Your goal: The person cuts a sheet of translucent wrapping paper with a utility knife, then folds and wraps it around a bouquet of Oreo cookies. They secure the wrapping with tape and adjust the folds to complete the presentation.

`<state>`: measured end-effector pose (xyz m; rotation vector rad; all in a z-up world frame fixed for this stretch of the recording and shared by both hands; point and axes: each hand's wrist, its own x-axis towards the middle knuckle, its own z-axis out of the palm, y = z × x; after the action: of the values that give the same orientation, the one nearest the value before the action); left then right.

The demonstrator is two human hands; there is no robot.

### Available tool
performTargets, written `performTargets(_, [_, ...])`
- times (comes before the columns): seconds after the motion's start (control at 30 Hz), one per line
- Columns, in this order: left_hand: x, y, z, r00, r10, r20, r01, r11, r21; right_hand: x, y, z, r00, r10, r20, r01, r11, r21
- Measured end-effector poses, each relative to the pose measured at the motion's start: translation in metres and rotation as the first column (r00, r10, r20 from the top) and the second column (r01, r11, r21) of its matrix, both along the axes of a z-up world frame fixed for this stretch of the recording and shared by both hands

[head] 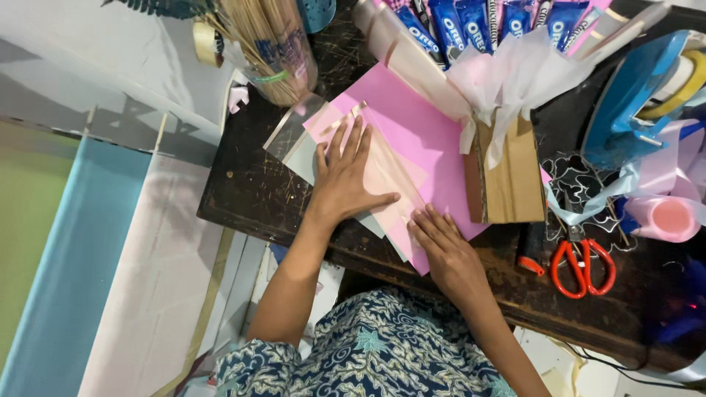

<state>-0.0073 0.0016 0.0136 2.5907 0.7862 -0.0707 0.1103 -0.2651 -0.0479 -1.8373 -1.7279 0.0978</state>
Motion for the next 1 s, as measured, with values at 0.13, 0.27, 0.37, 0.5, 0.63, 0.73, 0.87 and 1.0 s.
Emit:
performTargets(0.13, [0.0,0.0,0.006,1.0,-0.005,0.001,0.005,1.0,-0.023,-0.006,-0.007,0.004,0.999,-0.015,0.036,0.015,1.0,-0.022])
performTargets(0.27, [0.004,0.006,0.003,0.996,-0.039,-0.084,0.042,0.999,0.034,0.002,-0.031,0.062,0.982,-0.108,-0.153,0.121,0.99,0.078])
performTargets(0.37, [0.009,0.006,0.008,0.982,-0.031,-0.186,0.039,0.998,0.04,0.034,-0.048,0.116,0.868,-0.434,-0.243,0.474,0.869,0.143])
performTargets(0.5, [0.007,0.01,-0.001,0.974,0.002,-0.228,0.01,0.999,0.052,0.146,-0.057,0.104,0.47,-0.666,-0.579,0.871,0.455,0.183])
performTargets(0.63, [0.005,0.012,0.001,0.986,-0.02,-0.165,0.036,0.995,0.094,0.246,-0.042,0.064,0.376,-0.697,-0.611,0.916,0.377,0.134])
performTargets(0.73, [0.001,0.005,0.011,0.996,-0.043,-0.077,0.044,0.999,0.014,0.276,-0.034,0.045,0.428,-0.805,-0.411,0.899,0.427,0.1])
performTargets(0.87, [0.003,0.005,0.011,0.999,-0.024,-0.046,0.025,1.0,0.017,0.29,-0.023,0.038,0.301,-0.88,-0.368,0.922,0.367,-0.124])
performTargets(1.0, [0.002,0.005,0.01,0.999,-0.014,-0.038,0.014,1.0,-0.008,0.304,-0.025,0.041,0.293,-0.901,-0.318,0.904,0.37,-0.215])
